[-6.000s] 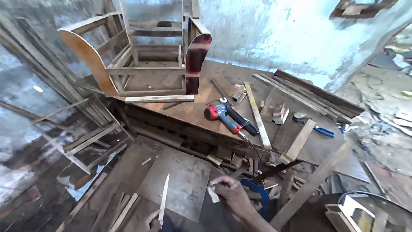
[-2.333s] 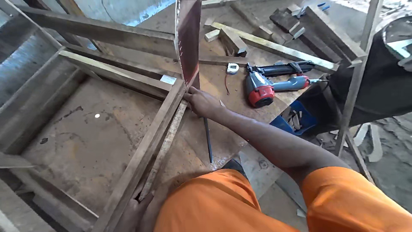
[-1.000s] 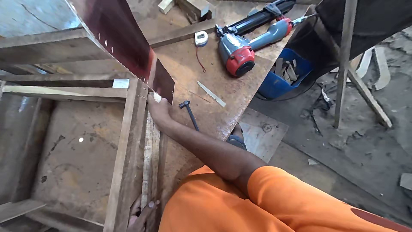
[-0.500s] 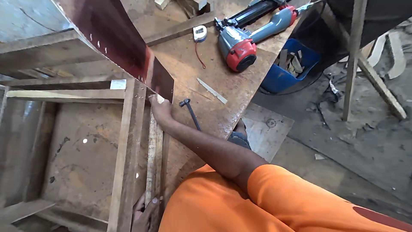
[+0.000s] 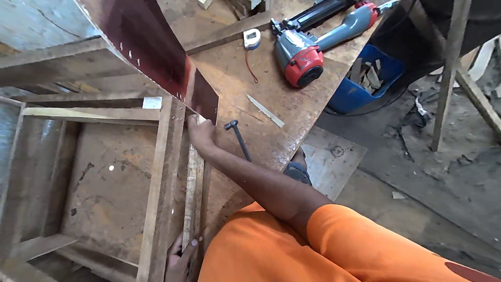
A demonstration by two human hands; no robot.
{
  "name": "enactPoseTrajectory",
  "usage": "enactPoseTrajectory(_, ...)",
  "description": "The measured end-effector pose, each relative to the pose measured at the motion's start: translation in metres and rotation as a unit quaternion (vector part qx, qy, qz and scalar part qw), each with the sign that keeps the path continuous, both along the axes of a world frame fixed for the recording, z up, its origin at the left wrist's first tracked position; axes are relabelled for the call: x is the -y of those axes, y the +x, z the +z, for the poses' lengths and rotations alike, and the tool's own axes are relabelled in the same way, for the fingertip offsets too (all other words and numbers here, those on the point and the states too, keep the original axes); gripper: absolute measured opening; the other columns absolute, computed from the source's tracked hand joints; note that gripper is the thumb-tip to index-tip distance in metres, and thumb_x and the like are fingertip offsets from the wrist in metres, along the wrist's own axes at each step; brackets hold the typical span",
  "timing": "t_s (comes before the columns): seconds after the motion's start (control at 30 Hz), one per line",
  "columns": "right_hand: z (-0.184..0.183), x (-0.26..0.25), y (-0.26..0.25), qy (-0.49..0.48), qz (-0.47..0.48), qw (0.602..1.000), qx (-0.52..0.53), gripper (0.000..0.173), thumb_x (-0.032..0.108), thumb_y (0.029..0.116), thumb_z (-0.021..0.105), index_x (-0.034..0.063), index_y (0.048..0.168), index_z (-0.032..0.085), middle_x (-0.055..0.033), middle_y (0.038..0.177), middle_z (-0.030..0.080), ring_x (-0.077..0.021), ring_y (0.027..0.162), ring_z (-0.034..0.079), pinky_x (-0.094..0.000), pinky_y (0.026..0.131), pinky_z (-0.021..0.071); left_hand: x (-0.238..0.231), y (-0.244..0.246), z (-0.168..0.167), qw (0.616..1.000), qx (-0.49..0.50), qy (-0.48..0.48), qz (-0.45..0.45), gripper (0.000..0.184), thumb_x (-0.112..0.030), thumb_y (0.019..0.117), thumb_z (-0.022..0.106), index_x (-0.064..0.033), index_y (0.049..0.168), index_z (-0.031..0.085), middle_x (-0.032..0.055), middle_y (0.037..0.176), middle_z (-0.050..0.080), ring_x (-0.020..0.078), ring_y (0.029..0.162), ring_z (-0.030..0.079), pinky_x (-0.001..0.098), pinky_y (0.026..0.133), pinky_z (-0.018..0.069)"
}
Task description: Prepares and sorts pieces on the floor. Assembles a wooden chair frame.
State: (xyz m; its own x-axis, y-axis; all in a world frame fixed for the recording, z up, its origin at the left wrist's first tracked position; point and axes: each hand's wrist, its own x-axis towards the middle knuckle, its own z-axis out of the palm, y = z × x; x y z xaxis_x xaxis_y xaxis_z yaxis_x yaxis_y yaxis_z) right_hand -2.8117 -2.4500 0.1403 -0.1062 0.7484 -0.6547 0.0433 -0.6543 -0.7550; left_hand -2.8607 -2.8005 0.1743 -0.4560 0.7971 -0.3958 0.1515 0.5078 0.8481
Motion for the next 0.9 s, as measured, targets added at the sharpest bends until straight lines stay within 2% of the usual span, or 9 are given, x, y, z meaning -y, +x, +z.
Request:
enactPoseTrajectory(0.13, 0.002, 0.002, -0.002, 0.004, 0.018, 1.000, 0.015, 0.062, 0.051, 0.1016, 0.053, -0.0049, 0.127, 0.056, -0.0268, 0.126, 0.061, -0.0374, 0.116, 0.064, -0.0546, 0.093, 0.0545, 0.000, -0.002, -0.001, 1.000, 0.002, -0.004, 0.001, 0.028, -0.014, 0.0961, 0.061, 0.0005, 0.119, 0.066, 0.0036, 0.092, 0.075, 0.0111, 0.075, 0.070, 0.0271, 0.067, 0.0604)
enactPoseTrajectory(0.23, -0.009, 0.005, -0.001, 0.027, -0.001, 0.999, -0.035, 0.061, 0.049, 0.1025, 0.055, -0.0040, 0.133, 0.053, -0.0268, 0.128, 0.060, -0.0366, 0.120, 0.062, -0.0539, 0.099, 0.0522, 0.001, -0.005, -0.004, 1.000, 0.015, -0.011, 0.006, 0.031, -0.013, 0.0969, 0.058, 0.0028, 0.124, 0.064, 0.0065, 0.095, 0.075, 0.0143, 0.079, 0.072, 0.0300, 0.071, 0.0619)
enactPoseTrajectory(0.3, -0.018, 0.006, -0.002, 0.040, -0.020, 0.996, -0.078, 0.062, 0.049, 0.1001, 0.060, -0.0014, 0.135, 0.053, -0.0242, 0.125, 0.063, -0.0339, 0.117, 0.063, -0.0531, 0.098, 0.0526, 0.000, -0.004, -0.003, 1.000, 0.011, -0.018, 0.012, 0.030, -0.009, 0.0974, 0.055, 0.0039, 0.123, 0.063, 0.0059, 0.094, 0.075, 0.0136, 0.078, 0.072, 0.0297, 0.070, 0.0618)
enactPoseTrajectory(0.37, -0.029, 0.008, -0.002, 0.044, -0.044, 0.989, -0.133, 0.054, 0.040, 0.0979, 0.065, 0.0004, 0.133, 0.056, -0.0218, 0.117, 0.066, -0.0316, 0.108, 0.066, -0.0527, 0.092, 0.0551, 0.001, -0.004, -0.003, 1.000, 0.008, -0.014, 0.002, 0.030, -0.011, 0.0982, 0.055, 0.0044, 0.123, 0.063, 0.0056, 0.095, 0.075, 0.0140, 0.080, 0.073, 0.0301, 0.072, 0.0624)
enactPoseTrajectory(0.43, -0.036, 0.012, 0.001, 0.049, -0.064, 0.979, -0.185, 0.042, 0.032, 0.0978, 0.065, 0.0010, 0.126, 0.059, -0.0186, 0.107, 0.068, -0.0282, 0.096, 0.068, -0.0497, 0.083, 0.0571, 0.002, -0.005, -0.004, 1.000, -0.001, -0.010, -0.005, 0.030, -0.013, 0.0987, 0.056, 0.0021, 0.123, 0.063, 0.0016, 0.092, 0.075, 0.0096, 0.075, 0.071, 0.0259, 0.067, 0.0610)
enactPoseTrajectory(0.5, -0.037, 0.017, 0.007, 0.053, -0.065, 0.972, -0.220, 0.036, 0.026, 0.0987, 0.063, 0.0000, 0.124, 0.060, -0.0177, 0.105, 0.068, -0.0266, 0.094, 0.068, -0.0482, 0.082, 0.0573, 0.001, -0.005, -0.003, 1.000, -0.002, -0.009, -0.001, 0.027, -0.013, 0.0984, 0.055, -0.0008, 0.122, 0.063, -0.0018, 0.087, 0.074, 0.0061, 0.068, 0.068, 0.0224, 0.061, 0.0581)
enactPoseTrajectory(0.67, -0.040, 0.022, 0.014, 0.055, -0.070, 0.958, -0.274, 0.030, 0.020, 0.1008, 0.060, 0.0003, 0.123, 0.063, -0.0156, 0.105, 0.069, -0.0228, 0.092, 0.068, -0.0431, 0.082, 0.0585, 0.004, -0.008, -0.007, 1.000, 0.000, 0.002, 0.000, 0.040, -0.016, 0.0990, 0.058, 0.0059, 0.133, 0.056, 0.0078, 0.106, 0.075, 0.0169, 0.091, 0.074, 0.0334, 0.081, 0.0638)
enactPoseTrajectory(0.8, -0.046, 0.023, 0.019, 0.057, -0.040, 0.954, -0.291, 0.037, 0.021, 0.1011, 0.062, 0.0030, 0.133, 0.059, -0.0166, 0.113, 0.069, -0.0248, 0.098, 0.070, -0.0452, 0.085, 0.0601, 0.004, -0.008, -0.007, 1.000, -0.005, 0.006, -0.009, 0.043, -0.016, 0.1003, 0.057, 0.0076, 0.136, 0.053, 0.0092, 0.111, 0.074, 0.0190, 0.095, 0.074, 0.0360, 0.084, 0.0640)
enactPoseTrajectory(0.9, -0.051, 0.024, 0.022, 0.061, -0.026, 0.943, -0.327, 0.036, 0.020, 0.1024, 0.063, 0.0005, 0.132, 0.058, -0.0178, 0.112, 0.069, -0.0251, 0.096, 0.071, -0.0447, 0.085, 0.0610, 0.005, -0.009, -0.006, 0.999, -0.041, -0.011, -0.021, 0.047, -0.021, 0.0997, 0.059, 0.0083, 0.135, 0.053, 0.0077, 0.109, 0.074, 0.0150, 0.093, 0.074, 0.0320, 0.082, 0.0636)
